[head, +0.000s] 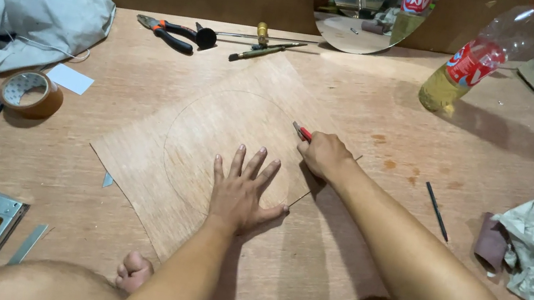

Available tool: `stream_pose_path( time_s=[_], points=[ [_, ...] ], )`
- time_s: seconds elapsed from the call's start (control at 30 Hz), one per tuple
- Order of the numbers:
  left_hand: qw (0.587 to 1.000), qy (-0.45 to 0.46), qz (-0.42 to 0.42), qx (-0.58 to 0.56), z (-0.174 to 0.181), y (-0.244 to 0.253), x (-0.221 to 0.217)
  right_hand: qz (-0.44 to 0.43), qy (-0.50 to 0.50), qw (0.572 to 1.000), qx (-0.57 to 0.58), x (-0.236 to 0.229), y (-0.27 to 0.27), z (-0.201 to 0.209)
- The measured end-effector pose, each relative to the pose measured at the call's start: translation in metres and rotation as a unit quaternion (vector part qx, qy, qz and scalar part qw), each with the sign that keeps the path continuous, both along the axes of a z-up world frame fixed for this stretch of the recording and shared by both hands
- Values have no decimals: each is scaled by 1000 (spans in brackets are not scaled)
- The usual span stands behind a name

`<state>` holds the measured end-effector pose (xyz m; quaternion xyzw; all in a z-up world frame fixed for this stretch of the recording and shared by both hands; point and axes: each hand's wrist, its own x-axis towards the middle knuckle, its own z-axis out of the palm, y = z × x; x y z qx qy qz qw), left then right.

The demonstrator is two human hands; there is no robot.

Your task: Tracing a circular outline onto a plywood board using a mirror as a template and scoring the mark with a utility knife.

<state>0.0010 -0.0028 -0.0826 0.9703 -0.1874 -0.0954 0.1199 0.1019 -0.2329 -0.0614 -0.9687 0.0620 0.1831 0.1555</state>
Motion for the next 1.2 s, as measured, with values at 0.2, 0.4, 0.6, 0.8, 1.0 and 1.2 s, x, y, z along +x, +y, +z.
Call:
stream_pose_path(
  time_s=[0.2, 0.4, 0.6, 0.8, 1.0, 1.2],
  points=[
    [1000, 1, 4, -5, 6, -1, -1, -8, -1, 1000, 2, -1, 1, 0],
    [1000, 1, 2, 0, 9, -1, -5, -27, 11, 1000, 8, -18, 1, 4],
    [1000, 7, 1, 6, 6, 0, -2, -23, 20, 1000, 7, -22, 0, 9],
    [1000, 16, 2, 4, 11, 0, 0, -28, 19, 999, 0, -28, 0, 15],
    [999, 31, 2, 21, 16, 0, -2, -35, 26, 999, 4, -46, 8, 26],
    [999, 27, 4, 22, 12, -2, -2, -55, 24, 998, 18, -51, 10, 23]
  ],
)
